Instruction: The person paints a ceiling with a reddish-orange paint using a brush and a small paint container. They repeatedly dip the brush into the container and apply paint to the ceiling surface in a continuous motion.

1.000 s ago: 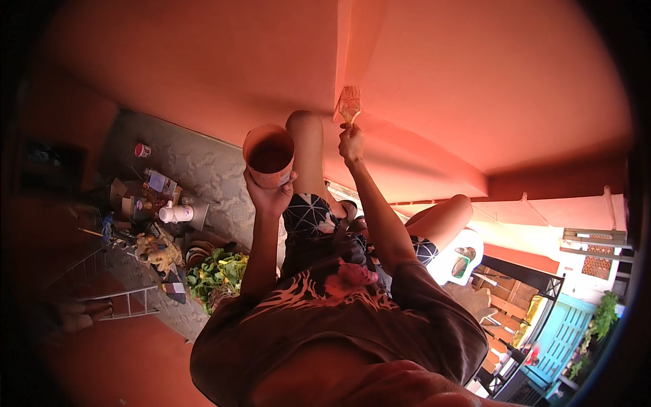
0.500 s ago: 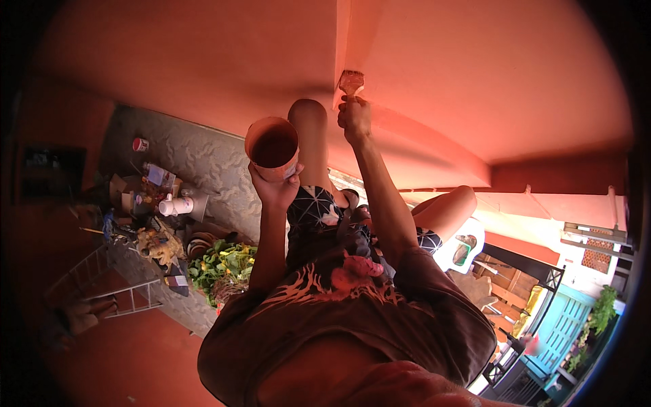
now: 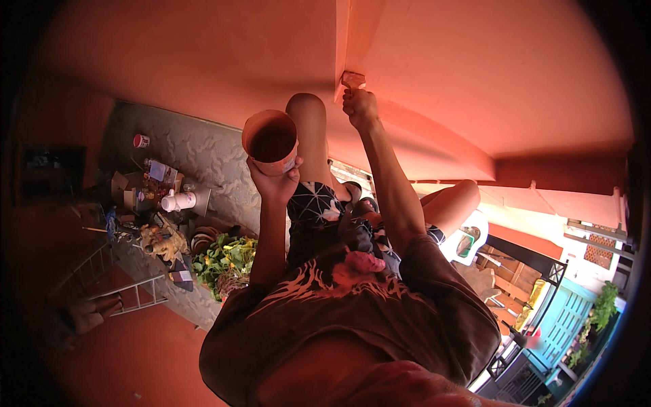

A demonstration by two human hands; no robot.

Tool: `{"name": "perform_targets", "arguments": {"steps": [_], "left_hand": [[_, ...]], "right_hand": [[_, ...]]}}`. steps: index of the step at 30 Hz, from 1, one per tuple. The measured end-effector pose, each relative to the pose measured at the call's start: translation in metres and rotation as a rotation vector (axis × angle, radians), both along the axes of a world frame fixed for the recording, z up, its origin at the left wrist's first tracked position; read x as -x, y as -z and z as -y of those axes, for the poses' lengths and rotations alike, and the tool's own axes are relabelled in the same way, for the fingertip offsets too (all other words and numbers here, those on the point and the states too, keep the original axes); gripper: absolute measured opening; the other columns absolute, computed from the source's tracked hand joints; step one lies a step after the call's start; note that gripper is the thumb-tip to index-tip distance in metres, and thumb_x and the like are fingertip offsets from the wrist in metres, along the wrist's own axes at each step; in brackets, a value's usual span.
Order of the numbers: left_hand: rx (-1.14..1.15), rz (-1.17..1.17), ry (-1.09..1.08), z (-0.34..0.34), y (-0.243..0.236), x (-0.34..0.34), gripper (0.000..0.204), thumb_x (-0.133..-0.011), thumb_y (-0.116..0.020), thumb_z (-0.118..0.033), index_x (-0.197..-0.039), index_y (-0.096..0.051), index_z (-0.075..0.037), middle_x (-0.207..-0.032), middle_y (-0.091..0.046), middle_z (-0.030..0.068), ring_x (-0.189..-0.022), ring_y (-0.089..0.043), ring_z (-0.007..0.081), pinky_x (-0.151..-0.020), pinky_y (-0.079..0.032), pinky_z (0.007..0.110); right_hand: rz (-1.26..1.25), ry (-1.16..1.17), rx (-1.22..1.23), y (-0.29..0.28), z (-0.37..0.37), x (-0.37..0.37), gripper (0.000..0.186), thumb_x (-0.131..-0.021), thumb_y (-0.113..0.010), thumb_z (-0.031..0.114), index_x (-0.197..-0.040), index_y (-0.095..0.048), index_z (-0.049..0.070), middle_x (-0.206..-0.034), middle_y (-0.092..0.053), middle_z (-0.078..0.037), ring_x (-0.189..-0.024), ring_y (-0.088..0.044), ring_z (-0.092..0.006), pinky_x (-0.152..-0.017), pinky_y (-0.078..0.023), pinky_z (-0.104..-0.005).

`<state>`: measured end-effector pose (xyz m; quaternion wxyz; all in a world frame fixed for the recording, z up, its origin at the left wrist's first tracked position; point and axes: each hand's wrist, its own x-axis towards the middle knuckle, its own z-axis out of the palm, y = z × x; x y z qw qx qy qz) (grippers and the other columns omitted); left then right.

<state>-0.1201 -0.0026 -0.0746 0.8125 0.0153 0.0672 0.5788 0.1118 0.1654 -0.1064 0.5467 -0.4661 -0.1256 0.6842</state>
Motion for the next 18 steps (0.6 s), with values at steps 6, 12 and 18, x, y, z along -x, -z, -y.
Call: {"name": "perform_targets", "arguments": {"steps": [6, 12, 18], "left_hand": [[-0.043, 0.108, -0.002, -0.001, 0.013, 0.002, 0.081, -0.091, -0.060, -0.061, -0.148, -0.041, -0.007, -0.138, -0.051, 0.0218, -0.103, -0.060, 0.0358, -0.068, -0.058, 0.033], [-0.068, 0.088, 0.019, 0.000, 0.014, 0.001, 0.080, -0.092, -0.059, -0.062, -0.149, -0.041, -0.008, -0.140, -0.049, 0.0213, -0.102, -0.060, 0.0358, -0.069, -0.057, 0.033], [-0.061, 0.123, 0.007, 0.003, 0.017, -0.003, 0.080, -0.092, -0.059, -0.063, -0.149, -0.041, -0.010, -0.140, -0.049, 0.0207, -0.103, -0.060, 0.0367, -0.070, -0.057, 0.034]], "right_hand": [[0.043, 0.061, 0.128, 0.008, 0.070, 0.022, 0.022, -0.105, -0.045, 0.017, -0.109, -0.054, -0.002, -0.064, -0.043, 0.001, -0.040, -0.034, -0.0072, -0.035, -0.023, -0.0243], [-0.132, -0.058, 0.027, -0.044, 0.000, -0.019, 0.020, -0.101, -0.033, 0.006, -0.096, -0.052, -0.002, -0.067, -0.038, 0.003, -0.045, -0.030, -0.0042, -0.036, -0.024, -0.0204], [0.111, -0.040, -0.133, -0.143, 0.044, -0.007, 0.020, -0.105, -0.041, 0.012, -0.105, -0.054, -0.003, -0.066, -0.041, 0.003, -0.044, -0.030, -0.0040, -0.037, -0.024, -0.0210]]}}
